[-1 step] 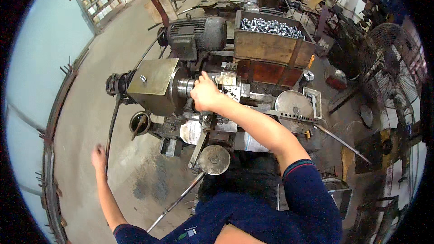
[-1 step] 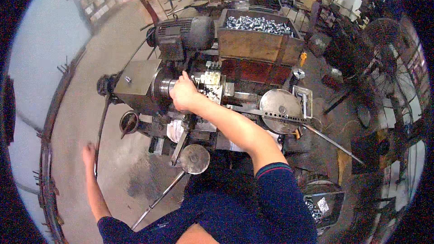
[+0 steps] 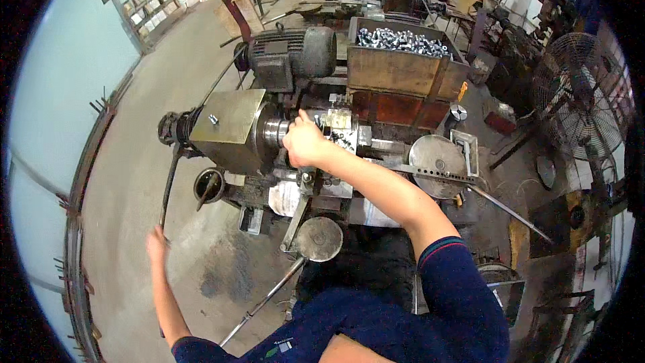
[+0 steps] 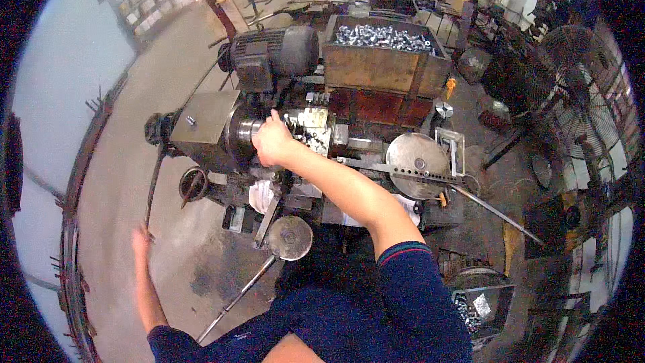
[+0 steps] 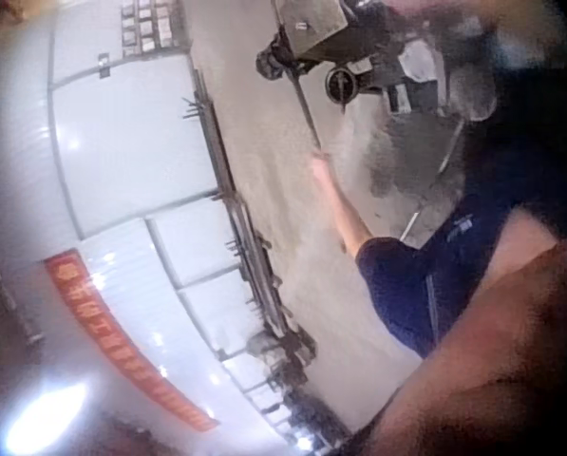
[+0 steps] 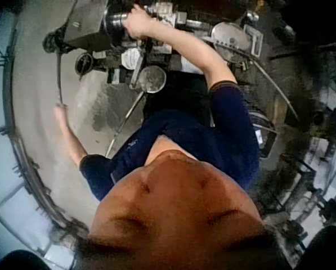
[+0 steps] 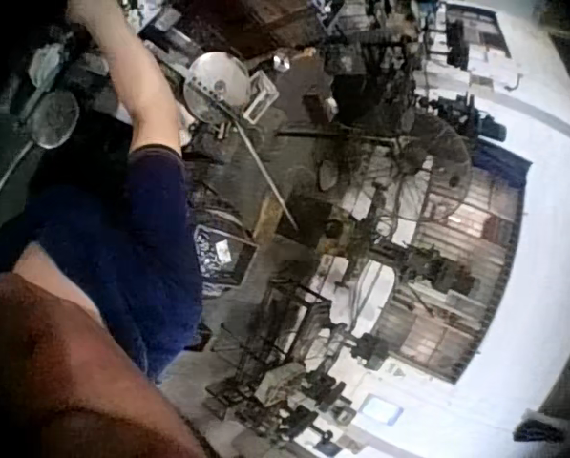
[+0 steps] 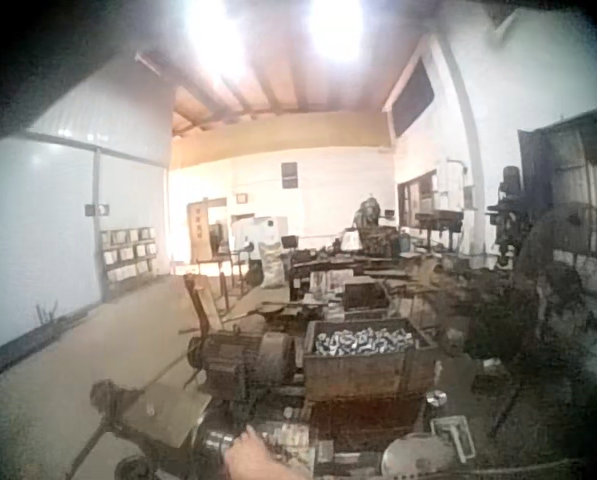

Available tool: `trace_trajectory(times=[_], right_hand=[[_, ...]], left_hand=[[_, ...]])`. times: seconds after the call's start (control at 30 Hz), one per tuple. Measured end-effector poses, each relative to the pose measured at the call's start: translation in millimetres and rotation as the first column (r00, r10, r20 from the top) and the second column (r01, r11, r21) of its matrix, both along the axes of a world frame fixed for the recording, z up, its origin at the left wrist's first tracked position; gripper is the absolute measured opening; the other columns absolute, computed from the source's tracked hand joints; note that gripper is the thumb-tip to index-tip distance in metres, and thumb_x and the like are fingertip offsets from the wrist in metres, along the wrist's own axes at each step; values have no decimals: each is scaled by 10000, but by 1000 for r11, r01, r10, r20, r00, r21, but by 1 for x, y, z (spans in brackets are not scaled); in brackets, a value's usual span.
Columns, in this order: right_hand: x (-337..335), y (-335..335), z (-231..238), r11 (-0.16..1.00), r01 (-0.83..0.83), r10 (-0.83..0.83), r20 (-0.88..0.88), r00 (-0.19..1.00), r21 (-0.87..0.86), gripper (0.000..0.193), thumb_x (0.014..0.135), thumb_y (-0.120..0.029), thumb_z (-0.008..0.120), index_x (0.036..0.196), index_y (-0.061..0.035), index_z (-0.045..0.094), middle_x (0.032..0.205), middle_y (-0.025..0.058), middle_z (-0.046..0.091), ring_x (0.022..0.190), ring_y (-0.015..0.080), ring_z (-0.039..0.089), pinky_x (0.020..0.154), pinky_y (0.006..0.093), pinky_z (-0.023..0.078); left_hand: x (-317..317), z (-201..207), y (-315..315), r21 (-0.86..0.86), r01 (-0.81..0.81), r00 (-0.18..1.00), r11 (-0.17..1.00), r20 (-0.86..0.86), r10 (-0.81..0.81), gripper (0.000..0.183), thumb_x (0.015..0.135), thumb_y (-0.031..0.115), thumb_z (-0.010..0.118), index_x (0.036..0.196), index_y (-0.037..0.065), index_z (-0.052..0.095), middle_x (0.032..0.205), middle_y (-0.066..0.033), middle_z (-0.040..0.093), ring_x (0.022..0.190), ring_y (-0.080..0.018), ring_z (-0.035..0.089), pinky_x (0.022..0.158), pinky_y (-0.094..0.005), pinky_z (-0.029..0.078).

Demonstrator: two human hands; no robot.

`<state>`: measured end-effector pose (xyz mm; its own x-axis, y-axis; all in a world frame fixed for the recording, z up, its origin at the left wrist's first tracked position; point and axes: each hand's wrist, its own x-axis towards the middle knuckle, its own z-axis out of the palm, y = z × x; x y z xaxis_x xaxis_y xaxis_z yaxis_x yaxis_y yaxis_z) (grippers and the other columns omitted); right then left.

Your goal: The person operates a lathe by pulling a lever to secure a small metal part in the chuck, uses another lever to move the cutting tool against the rotating part, and then removes the finished piece and places it in a bin before repeating the process with a new part from a crate.

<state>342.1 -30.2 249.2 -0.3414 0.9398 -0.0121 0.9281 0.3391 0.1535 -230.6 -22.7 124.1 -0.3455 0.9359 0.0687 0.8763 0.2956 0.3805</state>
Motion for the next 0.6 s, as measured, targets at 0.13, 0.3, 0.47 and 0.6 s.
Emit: trace_trajectory(times=[0.13, 0.3, 0.47, 0.6], right_hand=[[22, 6, -21, 1000, 21, -21, -99, 995, 8, 278, 587, -243, 638, 810, -84, 682, 927, 153, 627, 960, 294, 558, 1039, 452, 234], [16, 8, -28, 999, 40, -38, -80, 996, 25, 235, 577, -227, 620, 744, -73, 680, 854, 143, 628, 941, 276, 559, 1050, 426, 223], [38, -19, 6, 973, 62, -31, -140, 990, 221, 252, 545, -250, 611, 683, -48, 673, 795, 136, 614, 899, 272, 555, 1046, 419, 241], [123, -39, 44, 955, 200, -136, -277, 951, 218, 256, 530, -264, 620, 663, -50, 666, 766, 149, 590, 852, 300, 557, 922, 443, 375]], left_hand=[[128, 25, -50, 71, 71, 958, 995, -283, -48, 482, 722, 425, 653, 922, 4, 532, 742, -207, 593, 733, -401, 579, 648, -461, 453], [159, 32, -69, 98, 206, 935, 974, -312, -167, 420, 710, 355, 671, 854, -3, 505, 712, -229, 584, 699, -416, 572, 632, -480, 441], [139, 55, -34, -161, 334, 928, 929, 230, -294, 357, 734, 159, 650, 1005, -42, 535, 645, -141, 582, 610, -242, 623, 541, -368, 496], [133, 33, -13, -83, 363, 589, 928, 792, -159, 294, 769, 72, 590, 1024, -62, 528, 653, -106, 566, 577, -199, 607, 529, -331, 533]])
